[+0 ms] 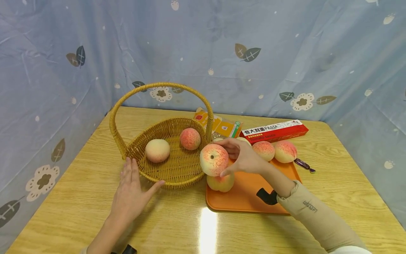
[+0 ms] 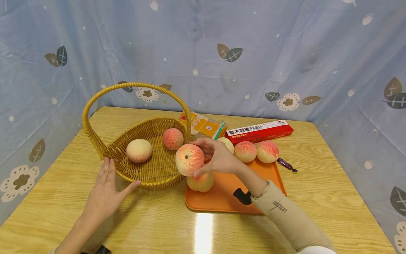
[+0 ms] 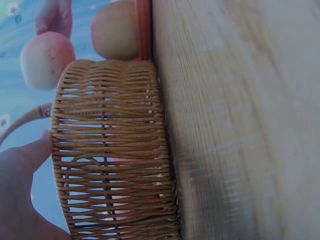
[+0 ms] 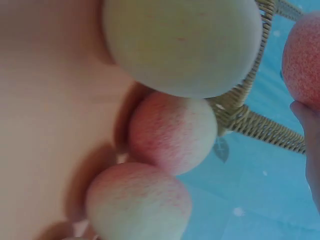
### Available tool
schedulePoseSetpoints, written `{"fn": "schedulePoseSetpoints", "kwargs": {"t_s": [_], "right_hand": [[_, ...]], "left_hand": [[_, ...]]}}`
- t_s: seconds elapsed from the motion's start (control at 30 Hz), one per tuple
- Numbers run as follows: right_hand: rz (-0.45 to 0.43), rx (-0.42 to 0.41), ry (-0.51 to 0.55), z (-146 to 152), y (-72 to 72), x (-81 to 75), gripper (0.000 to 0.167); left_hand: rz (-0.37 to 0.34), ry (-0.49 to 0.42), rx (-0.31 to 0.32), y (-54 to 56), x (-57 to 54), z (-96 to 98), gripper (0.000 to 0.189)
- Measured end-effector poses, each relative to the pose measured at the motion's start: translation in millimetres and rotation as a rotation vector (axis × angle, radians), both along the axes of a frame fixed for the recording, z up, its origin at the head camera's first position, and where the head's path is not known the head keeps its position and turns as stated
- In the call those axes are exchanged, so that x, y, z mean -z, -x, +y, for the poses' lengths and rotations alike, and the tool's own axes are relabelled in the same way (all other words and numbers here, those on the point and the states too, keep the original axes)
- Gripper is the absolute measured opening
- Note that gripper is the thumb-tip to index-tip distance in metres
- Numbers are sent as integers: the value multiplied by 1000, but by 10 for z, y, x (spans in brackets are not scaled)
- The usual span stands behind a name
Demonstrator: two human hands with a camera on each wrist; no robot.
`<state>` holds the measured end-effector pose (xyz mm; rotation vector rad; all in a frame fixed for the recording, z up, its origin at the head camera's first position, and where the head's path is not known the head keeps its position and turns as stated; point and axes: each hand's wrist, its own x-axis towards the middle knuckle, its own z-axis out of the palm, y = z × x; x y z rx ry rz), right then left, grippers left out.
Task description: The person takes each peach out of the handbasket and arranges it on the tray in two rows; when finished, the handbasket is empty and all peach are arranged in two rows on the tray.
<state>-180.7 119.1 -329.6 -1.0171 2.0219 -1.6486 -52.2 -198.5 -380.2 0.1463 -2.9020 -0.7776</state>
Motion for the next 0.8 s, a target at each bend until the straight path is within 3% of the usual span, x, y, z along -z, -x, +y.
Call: {"fn": "schedulePoseSetpoints", "kwargs": {"t_s": [0.47, 0.8], "right_hand": [[3, 23, 24, 298, -56, 146, 79], [-9, 165, -51, 572, -100, 153, 78]], "left_hand": [[5, -12, -4, 0, -5, 4, 114], [-3, -8, 1, -9, 1, 2, 114]]}}
